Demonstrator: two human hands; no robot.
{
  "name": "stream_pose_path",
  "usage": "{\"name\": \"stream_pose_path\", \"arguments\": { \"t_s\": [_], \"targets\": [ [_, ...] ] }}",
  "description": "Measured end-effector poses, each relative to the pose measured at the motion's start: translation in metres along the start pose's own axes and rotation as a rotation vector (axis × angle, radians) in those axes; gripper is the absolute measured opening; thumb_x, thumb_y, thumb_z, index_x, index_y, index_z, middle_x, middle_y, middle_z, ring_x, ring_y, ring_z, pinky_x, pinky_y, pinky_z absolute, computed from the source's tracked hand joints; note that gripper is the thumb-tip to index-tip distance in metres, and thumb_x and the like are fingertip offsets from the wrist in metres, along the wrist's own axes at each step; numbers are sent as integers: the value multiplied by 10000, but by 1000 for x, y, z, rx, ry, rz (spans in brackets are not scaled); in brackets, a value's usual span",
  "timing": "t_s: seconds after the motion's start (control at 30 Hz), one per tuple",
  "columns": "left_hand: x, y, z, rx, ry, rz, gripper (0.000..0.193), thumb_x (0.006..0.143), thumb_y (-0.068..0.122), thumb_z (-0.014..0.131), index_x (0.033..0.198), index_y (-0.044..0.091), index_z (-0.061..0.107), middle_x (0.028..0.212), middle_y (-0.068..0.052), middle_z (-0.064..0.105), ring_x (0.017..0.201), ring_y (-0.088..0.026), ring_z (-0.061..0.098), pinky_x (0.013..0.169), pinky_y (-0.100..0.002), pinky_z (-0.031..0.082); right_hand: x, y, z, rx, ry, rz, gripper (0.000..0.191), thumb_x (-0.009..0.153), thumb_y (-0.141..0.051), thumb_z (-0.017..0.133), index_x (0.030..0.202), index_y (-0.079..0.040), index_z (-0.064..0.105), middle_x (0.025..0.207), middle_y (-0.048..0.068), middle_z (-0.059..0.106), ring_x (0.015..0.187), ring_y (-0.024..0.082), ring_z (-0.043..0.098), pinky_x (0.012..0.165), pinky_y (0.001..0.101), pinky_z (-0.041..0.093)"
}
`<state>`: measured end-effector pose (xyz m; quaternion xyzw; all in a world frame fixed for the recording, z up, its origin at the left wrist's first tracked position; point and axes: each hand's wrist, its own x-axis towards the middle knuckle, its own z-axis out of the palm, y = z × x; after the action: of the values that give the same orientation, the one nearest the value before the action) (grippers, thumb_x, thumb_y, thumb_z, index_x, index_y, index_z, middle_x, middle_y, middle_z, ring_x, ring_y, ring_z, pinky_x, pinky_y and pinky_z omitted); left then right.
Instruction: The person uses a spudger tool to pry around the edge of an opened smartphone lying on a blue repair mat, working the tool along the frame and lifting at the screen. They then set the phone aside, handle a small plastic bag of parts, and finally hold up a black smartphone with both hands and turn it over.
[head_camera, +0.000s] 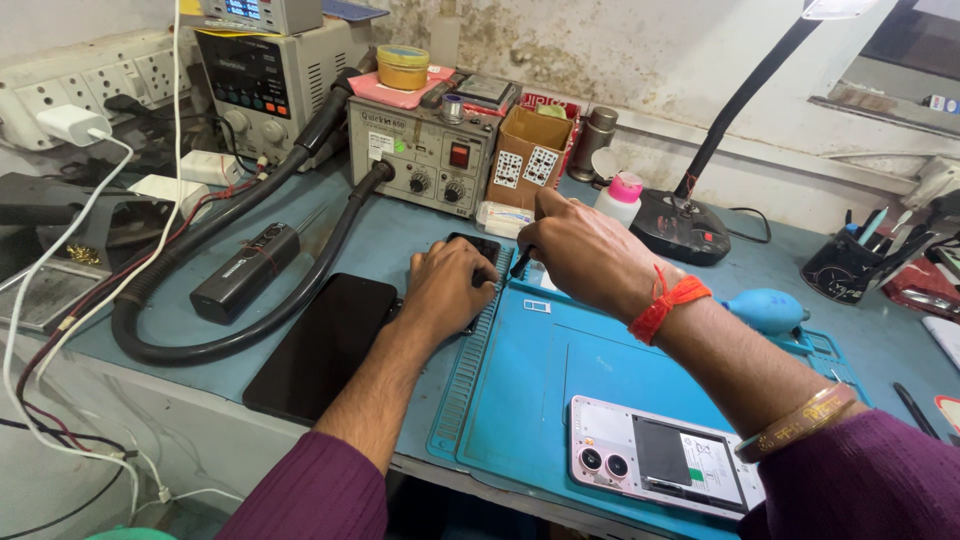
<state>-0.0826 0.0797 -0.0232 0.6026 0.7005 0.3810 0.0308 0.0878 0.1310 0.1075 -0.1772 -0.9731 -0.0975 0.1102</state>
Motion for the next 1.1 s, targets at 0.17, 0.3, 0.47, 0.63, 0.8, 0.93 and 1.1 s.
{"name": "stream_pose_path", "arguments": {
  "t_s": [0.17, 0.3, 0.47, 0.63, 0.8, 0.93, 1.1],
  "targets": [
    [0, 0, 0, 7, -7, 0, 157, 785, 187, 780, 938, 163, 807, 1119, -24, 679, 1186, -243, 558, 1052, -478, 346, 2, 1, -5, -1, -60, 13, 151, 872, -58, 648, 951, -73, 776, 1059, 139, 601, 944, 336, 664, 797, 451, 530],
    [0, 1, 0, 4, -32, -17, 146, 806, 181, 768, 947, 175, 808, 1108, -6, 684, 1169, -220, 567, 1052, -467, 342, 1, 3, -9, 44, -27, 5, 180, 879, -76, 665, 1021, -89, 776, 1040, 144, 611, 933, 342, 669, 800, 450, 529],
    [0, 1, 0, -14, -2, -3, 164, 772, 175, 790, 935, 163, 807, 1104, -5, 682, 1168, -223, 561, 1045, -462, 338, 3, 2, -3, 12, -29, 21, 210, 874, -34, 657, 1044, -84, 769, 1055, 166, 598, 944, 358, 663, 804, 459, 527],
    [0, 0, 0, -1, -3, -1, 155, 782, 180, 783, 935, 168, 806, 1092, -11, 679, 1163, -225, 562, 1035, -460, 347, 6, 2, 0, 15, -39, 8, 229, 837, 13, 629, 977, -84, 781, 1073, 148, 601, 957, 352, 660, 809, 461, 525],
    [0, 0, 0, -10, -17, -8, 140, 789, 180, 770, 924, 170, 808, 1088, -1, 682, 1161, -219, 565, 1036, -461, 345, 12, 7, -3, 17, -120, 1, 143, 877, -41, 647, 932, -72, 775, 1001, 142, 606, 955, 326, 645, 822, 441, 515],
    [0, -2, 0, -14, -7, 2, 127, 797, 187, 773, 917, 166, 809, 1099, -6, 680, 1171, -227, 561, 1038, -468, 348, 12, 17, -3, 88, -103, -70, 120, 871, -74, 682, 939, -80, 781, 937, 127, 631, 958, 309, 638, 840, 421, 516],
    [0, -2, 1, -17, -9, -1, 124, 795, 191, 784, 913, 175, 816, 1115, -9, 679, 1186, -232, 556, 1051, -479, 339, 6, 32, -1, 135, -44, -54, 163, 844, -89, 725, 994, -93, 788, 934, 125, 655, 981, 310, 640, 858, 426, 512]
  ]
}}
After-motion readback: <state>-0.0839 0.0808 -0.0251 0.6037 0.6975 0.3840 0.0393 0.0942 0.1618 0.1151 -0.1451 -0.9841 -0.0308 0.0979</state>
